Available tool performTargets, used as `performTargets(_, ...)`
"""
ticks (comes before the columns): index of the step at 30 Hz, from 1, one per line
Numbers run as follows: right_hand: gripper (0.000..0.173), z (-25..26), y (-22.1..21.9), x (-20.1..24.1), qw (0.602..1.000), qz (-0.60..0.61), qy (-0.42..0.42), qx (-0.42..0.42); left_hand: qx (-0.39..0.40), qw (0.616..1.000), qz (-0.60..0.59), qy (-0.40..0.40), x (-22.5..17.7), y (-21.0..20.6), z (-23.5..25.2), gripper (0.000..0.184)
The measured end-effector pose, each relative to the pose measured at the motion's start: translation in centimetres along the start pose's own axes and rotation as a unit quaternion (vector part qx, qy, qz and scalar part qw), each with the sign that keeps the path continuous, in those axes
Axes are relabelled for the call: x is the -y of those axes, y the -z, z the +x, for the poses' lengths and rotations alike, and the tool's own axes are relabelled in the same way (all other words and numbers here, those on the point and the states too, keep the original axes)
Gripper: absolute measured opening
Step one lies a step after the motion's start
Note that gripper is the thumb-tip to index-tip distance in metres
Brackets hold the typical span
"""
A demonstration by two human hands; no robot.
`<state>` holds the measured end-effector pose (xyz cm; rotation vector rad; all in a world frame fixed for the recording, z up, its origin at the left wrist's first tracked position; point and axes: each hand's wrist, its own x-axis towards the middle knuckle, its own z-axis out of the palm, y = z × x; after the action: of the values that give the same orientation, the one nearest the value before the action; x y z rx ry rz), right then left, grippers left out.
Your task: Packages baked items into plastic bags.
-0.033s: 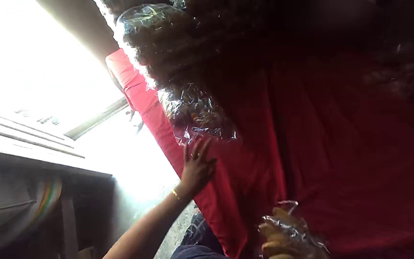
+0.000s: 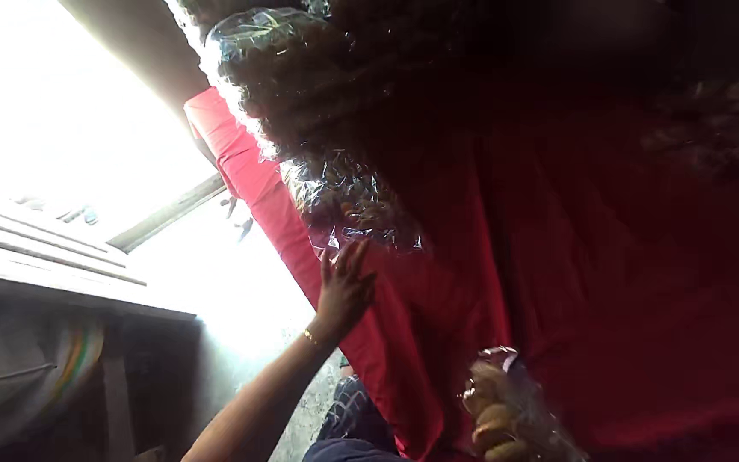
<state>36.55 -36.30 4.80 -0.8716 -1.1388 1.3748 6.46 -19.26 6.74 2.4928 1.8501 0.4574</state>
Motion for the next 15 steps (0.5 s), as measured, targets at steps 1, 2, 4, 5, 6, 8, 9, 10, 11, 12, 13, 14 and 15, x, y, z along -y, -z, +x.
performTargets(1, 0.044, 0.6, -0.5, -0.7, 0.998, 0.065, -0.005, 0.007, 0.052, 0.998, 0.011, 0.034, 1.3, 0.3, 1.1, 0.031)
performTargets(2, 0.029, 2.0, -2.3, 0.7, 0.989, 0.09, -0.102, -0.05, 0.099, 0.993, 0.015, 0.058, 2.4, 0.5, 2.3, 0.036)
performTargets(4, 0.025, 6.0, -4.3, -0.4, 0.98, 0.057, -0.179, -0.069, 0.108, 0.992, -0.014, 0.061, 4.3, 0.8, 3.9, 0.049)
performTargets(5, 0.029, 8.0, -4.8, -2.7, 0.988, 0.048, -0.14, -0.049, 0.124, 0.989, -0.052, 0.066, 4.8, 1.5, 4.3, 0.056)
performTargets(6, 0.034, 10.6, -5.7, -4.6, 0.991, 0.069, -0.113, -0.029, 0.131, 0.984, -0.096, 0.066, 5.3, 2.5, 4.5, 0.061)
performTargets(8, 0.039, 16.4, -9.1, -6.5, 0.987, 0.113, -0.114, -0.011, 0.119, 0.974, -0.186, 0.041, 6.7, 4.2, 4.0, 0.068)
performTargets(9, 0.05, 19.2, -10.6, -7.3, 0.988, 0.108, -0.103, 0.023, 0.084, 0.972, -0.219, 0.007, 7.7, 4.3, 3.4, 0.068)
performTargets(10, 0.059, 21.5, -12.1, -8.0, 0.993, 0.079, -0.085, 0.034, 0.038, 0.97, -0.238, -0.041, 8.6, 4.0, 2.7, 0.065)
performTargets(11, 0.065, 23.1, -13.5, -8.7, 0.996, 0.035, -0.081, 0.008, 0.006, 0.966, -0.24, -0.09, 9.4, 3.4, 1.9, 0.062)
performTargets(12, 0.072, 24.1, -15.2, -9.1, 0.996, -0.041, -0.077, -0.032, -0.012, 0.963, -0.23, -0.14, 10.1, 2.8, 1.0, 0.055)
performTargets(13, 0.079, 24.7, -16.8, -9.7, 0.986, -0.146, -0.057, -0.054, -0.024, 0.96, -0.209, -0.183, 10.7, 2.1, 0.2, 0.052)
performTargets(14, 0.079, 25.1, -18.1, -10.4, 0.964, -0.26, -0.02, -0.054, -0.024, 0.958, -0.19, -0.213, 11.1, 1.4, -0.5, 0.052)
performTargets(15, 0.074, 25.5, -19.3, -11.2, 0.931, -0.362, 0.007, -0.05, -0.018, 0.955, -0.183, -0.233, 11.2, 0.9, -1.1, 0.052)
